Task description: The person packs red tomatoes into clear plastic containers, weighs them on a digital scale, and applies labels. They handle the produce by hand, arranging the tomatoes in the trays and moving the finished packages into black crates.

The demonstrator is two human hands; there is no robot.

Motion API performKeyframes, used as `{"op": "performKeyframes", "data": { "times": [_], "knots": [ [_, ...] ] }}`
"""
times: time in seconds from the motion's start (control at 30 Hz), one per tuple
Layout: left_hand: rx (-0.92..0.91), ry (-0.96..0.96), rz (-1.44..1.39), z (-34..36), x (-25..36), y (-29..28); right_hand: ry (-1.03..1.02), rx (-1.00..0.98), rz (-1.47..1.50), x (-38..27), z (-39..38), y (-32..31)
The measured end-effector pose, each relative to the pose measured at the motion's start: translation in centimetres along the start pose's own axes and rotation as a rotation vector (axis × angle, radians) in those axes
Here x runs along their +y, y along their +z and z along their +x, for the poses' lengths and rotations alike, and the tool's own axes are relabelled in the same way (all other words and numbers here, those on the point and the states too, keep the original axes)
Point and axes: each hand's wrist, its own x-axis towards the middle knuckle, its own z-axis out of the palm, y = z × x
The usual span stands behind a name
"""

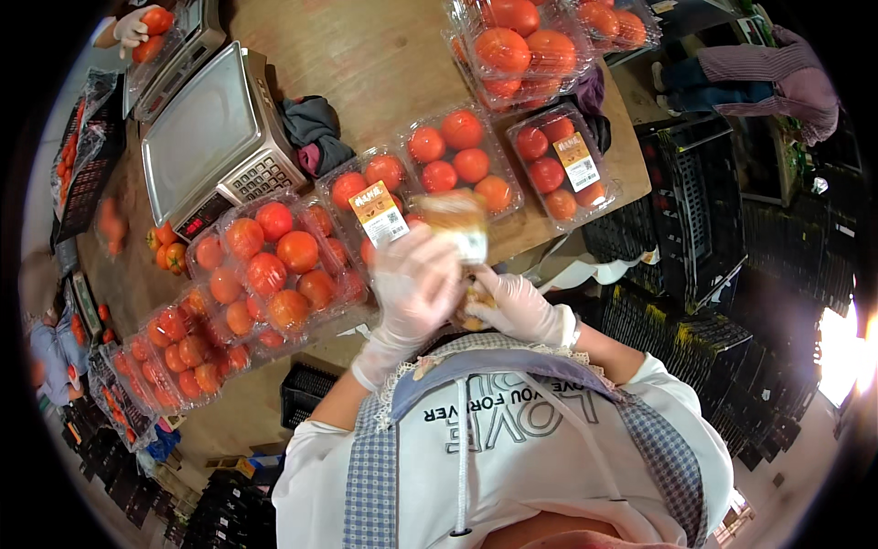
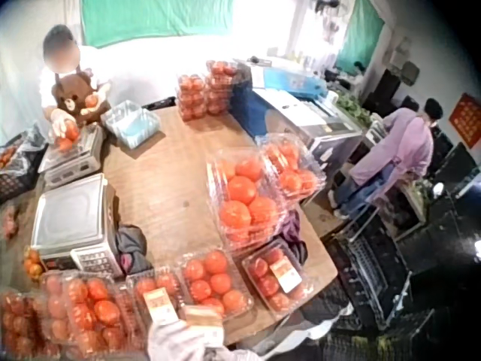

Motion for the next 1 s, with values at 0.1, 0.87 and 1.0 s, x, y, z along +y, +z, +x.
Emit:
{"op": "performKeyframes", "data": {
  "times": [0.1, 0.87, 1.0],
  "knots": [
    [-0.184, -0.187, -0.274, -1.2, 1.7, 1.6, -0.048, 0.086, 0.082, 2.6, 1.6, 0.4],
    [-0.341, -1.085, -0.782, 8.6, -9.4, 10.5, -0.202, -0.243, 0.266, 8.6, 6.2, -8.9],
    [-0.317, -0.777, -0.381, 7.0, -9.7, 12.0, 0.065, -0.424, -0.071, 9.7, 9.7, -8.3]
  ]
}}
